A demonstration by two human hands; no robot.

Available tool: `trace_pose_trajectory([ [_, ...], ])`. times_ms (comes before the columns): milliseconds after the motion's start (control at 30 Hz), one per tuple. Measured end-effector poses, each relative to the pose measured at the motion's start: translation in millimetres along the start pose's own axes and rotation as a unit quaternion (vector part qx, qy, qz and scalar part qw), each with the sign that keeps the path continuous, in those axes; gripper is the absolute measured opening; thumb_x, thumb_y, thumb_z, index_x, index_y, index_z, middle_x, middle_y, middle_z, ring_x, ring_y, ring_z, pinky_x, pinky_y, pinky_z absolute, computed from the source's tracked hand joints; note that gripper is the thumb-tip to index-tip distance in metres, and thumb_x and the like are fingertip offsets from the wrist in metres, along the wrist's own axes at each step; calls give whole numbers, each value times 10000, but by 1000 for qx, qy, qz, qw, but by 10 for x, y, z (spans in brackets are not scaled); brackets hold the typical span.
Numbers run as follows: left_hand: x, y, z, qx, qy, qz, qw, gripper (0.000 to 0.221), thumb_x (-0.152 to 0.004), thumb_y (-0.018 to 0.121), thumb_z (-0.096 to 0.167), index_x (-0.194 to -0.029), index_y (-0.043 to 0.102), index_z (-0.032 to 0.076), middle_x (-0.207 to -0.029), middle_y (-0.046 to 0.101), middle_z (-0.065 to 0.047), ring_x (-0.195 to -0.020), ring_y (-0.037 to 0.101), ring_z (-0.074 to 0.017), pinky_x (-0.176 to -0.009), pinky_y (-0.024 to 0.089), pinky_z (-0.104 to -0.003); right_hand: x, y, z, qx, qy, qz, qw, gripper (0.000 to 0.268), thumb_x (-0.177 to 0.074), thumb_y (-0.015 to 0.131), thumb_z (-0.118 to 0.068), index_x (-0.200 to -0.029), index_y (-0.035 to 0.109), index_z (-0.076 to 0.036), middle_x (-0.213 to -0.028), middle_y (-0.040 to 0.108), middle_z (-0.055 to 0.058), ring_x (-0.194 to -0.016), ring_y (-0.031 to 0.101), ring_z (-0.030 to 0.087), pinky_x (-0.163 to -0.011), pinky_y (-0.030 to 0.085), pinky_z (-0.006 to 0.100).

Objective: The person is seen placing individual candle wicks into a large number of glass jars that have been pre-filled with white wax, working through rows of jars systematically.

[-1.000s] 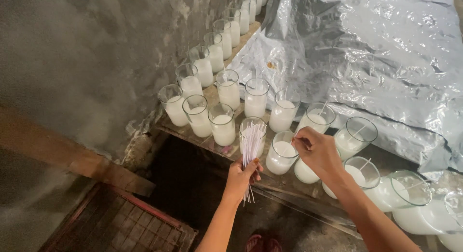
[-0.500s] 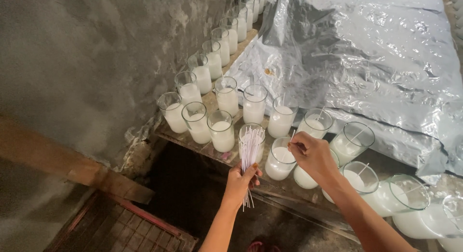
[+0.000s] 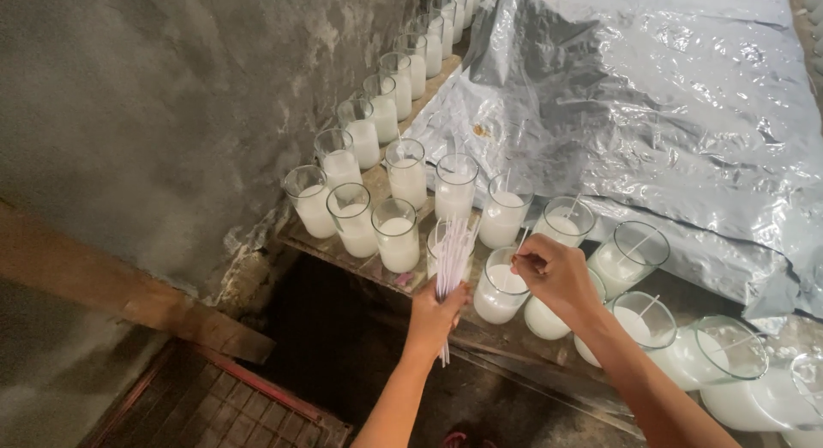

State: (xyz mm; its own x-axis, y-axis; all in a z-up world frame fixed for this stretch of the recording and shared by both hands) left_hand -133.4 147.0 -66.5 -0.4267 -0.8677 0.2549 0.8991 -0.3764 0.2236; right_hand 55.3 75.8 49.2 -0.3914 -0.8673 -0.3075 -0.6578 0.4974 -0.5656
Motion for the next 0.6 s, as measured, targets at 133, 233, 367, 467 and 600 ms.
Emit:
trace_pose_trajectory([
  [133, 207, 315, 704, 21, 80, 23, 996, 235, -808, 868, 151, -927, 771, -26, -654, 708, -105, -560, 615, -83, -466, 482, -222, -1, 6, 92, 4, 9, 27, 1000, 82, -856, 759, -81, -926, 718, -82, -763, 773, 136, -721, 772, 294, -676, 620, 383],
  [233, 215, 525, 1094, -13, 135, -10, 991, 321, -777, 909, 232, -1001, 797, 32, -868, 779, -125, -815, 671, -107, -737, 586, -306, 9, 16, 117, 8, 21, 23, 999, 127, -851, 794, -107, -944, 721, -61, -827, 768, 181, -766, 770, 322, -691, 625, 395],
  [367, -49, 685, 1088, -169, 161, -26, 972, 234, -785, 851, 292, -966, 815, 149, -862, 757, -72, -837, 740, -186, -790, 579, -345, -3, 62, 214, -8, 34, 7, 999, 126, -866, 791, -110, -975, 755, -59, -886, 790, 176, -817, 777, 340, -724, 629, 415],
  [467, -56, 776, 1207, -236, 227, -33, 944, 191, -874, 793, 272, -901, 780, 83, -814, 716, -137, -775, 727, -261, -737, 574, -357, -27, 71, 140, -17, 50, -21, 998, 120, -887, 742, -93, -994, 764, -43, -902, 798, 184, -813, 782, 332, -704, 622, 403],
  [600, -65, 796, 1217, -242, 266, -37, 933, 297, -913, 756, 241, -811, 703, -33, -699, 638, -220, -673, 665, -260, -654, 542, -380, -132, 267, 261, 111, 56, -93, 988, 138, -846, 714, -192, -862, 769, -67, -788, 770, 185, -809, 712, 474, -728, 577, 546],
])
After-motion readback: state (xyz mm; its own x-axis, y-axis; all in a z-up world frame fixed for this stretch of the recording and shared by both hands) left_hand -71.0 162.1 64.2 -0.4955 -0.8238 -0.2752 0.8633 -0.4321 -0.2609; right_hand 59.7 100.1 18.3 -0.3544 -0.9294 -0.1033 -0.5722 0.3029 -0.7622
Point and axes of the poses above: each hand's wrist, its own x-axis away from the middle knuckle, its own y-axis out of the palm, z = x × y, the point moved 6 cm from there along -x, towards the middle knuckle
